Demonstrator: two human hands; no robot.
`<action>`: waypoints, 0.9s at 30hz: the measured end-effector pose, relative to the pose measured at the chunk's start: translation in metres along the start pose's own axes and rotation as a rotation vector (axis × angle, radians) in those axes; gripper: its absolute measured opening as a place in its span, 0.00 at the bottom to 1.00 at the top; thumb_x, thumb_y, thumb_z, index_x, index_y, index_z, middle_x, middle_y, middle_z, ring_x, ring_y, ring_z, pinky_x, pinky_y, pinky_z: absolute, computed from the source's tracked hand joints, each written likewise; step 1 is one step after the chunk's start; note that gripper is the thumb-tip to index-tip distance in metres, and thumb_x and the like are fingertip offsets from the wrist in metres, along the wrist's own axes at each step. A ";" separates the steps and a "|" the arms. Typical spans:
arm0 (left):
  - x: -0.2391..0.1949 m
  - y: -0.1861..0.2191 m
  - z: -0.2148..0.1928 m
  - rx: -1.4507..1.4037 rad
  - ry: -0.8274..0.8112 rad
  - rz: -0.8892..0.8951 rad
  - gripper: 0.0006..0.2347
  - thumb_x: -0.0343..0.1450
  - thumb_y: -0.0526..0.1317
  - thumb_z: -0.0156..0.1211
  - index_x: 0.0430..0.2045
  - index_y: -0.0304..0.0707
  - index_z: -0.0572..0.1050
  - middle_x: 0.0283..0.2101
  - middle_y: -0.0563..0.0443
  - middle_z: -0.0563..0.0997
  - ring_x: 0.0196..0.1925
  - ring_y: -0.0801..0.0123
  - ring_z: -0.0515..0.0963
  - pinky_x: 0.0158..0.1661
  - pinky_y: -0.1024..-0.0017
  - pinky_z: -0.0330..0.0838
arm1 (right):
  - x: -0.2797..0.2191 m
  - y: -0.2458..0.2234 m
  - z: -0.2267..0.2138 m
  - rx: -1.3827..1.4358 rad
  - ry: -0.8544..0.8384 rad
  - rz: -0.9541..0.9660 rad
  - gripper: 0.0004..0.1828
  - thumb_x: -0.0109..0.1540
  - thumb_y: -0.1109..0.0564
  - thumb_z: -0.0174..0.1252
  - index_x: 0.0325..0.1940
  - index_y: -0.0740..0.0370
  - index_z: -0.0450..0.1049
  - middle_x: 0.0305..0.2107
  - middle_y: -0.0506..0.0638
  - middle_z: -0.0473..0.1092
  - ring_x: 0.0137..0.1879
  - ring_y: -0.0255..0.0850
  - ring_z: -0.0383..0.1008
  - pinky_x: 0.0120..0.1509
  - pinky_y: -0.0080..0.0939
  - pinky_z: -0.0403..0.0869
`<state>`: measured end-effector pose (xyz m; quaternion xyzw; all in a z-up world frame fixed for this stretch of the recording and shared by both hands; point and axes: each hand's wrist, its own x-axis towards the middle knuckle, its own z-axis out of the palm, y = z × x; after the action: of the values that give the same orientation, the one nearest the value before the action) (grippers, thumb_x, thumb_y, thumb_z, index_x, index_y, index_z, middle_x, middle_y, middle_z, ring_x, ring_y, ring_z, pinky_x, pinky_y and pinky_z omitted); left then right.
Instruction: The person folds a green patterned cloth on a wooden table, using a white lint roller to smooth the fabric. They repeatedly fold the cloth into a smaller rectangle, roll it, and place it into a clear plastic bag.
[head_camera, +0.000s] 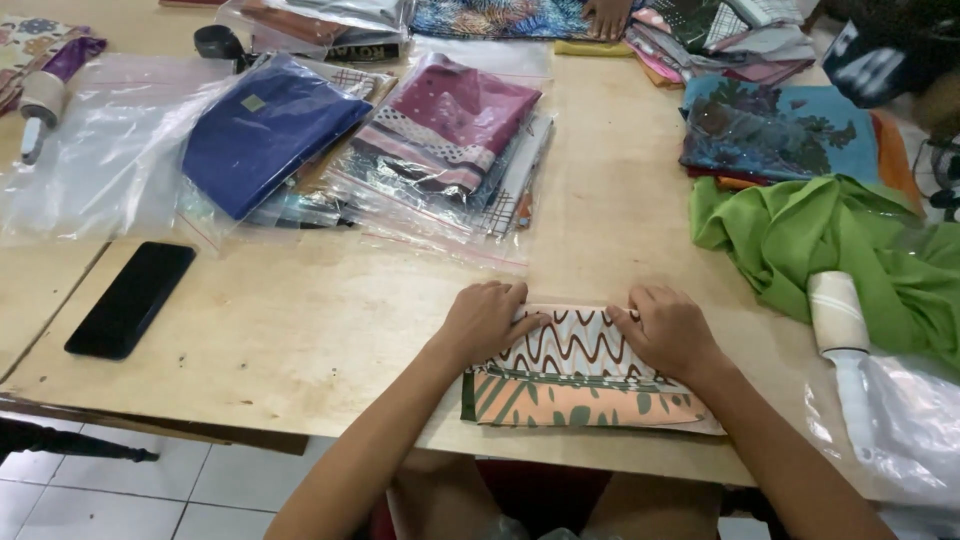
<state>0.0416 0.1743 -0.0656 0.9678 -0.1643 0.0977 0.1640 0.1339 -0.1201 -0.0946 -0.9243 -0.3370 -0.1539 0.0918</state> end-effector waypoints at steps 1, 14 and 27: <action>-0.001 0.001 -0.003 0.016 -0.022 -0.011 0.22 0.76 0.60 0.46 0.36 0.38 0.73 0.31 0.41 0.81 0.39 0.49 0.84 0.40 0.58 0.75 | 0.001 -0.005 -0.008 0.024 -0.027 0.039 0.29 0.68 0.29 0.43 0.30 0.53 0.69 0.23 0.52 0.68 0.36 0.50 0.76 0.44 0.48 0.74; 0.000 0.008 -0.001 0.052 -0.097 -0.065 0.28 0.74 0.66 0.41 0.34 0.38 0.76 0.26 0.29 0.80 0.34 0.35 0.85 0.35 0.52 0.77 | -0.002 0.000 -0.021 -0.044 -0.085 0.045 0.39 0.68 0.25 0.37 0.21 0.58 0.68 0.15 0.60 0.68 0.29 0.60 0.77 0.37 0.56 0.75; 0.006 -0.004 0.003 0.091 -0.085 -0.061 0.27 0.75 0.65 0.42 0.33 0.40 0.77 0.27 0.26 0.80 0.35 0.33 0.85 0.35 0.50 0.77 | 0.012 0.020 0.016 -0.019 -0.045 0.020 0.38 0.67 0.23 0.40 0.24 0.56 0.72 0.18 0.61 0.71 0.34 0.62 0.78 0.40 0.60 0.75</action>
<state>0.0487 0.1750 -0.0685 0.9821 -0.1371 0.0588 0.1154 0.1587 -0.1237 -0.1070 -0.9317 -0.3282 -0.1351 0.0769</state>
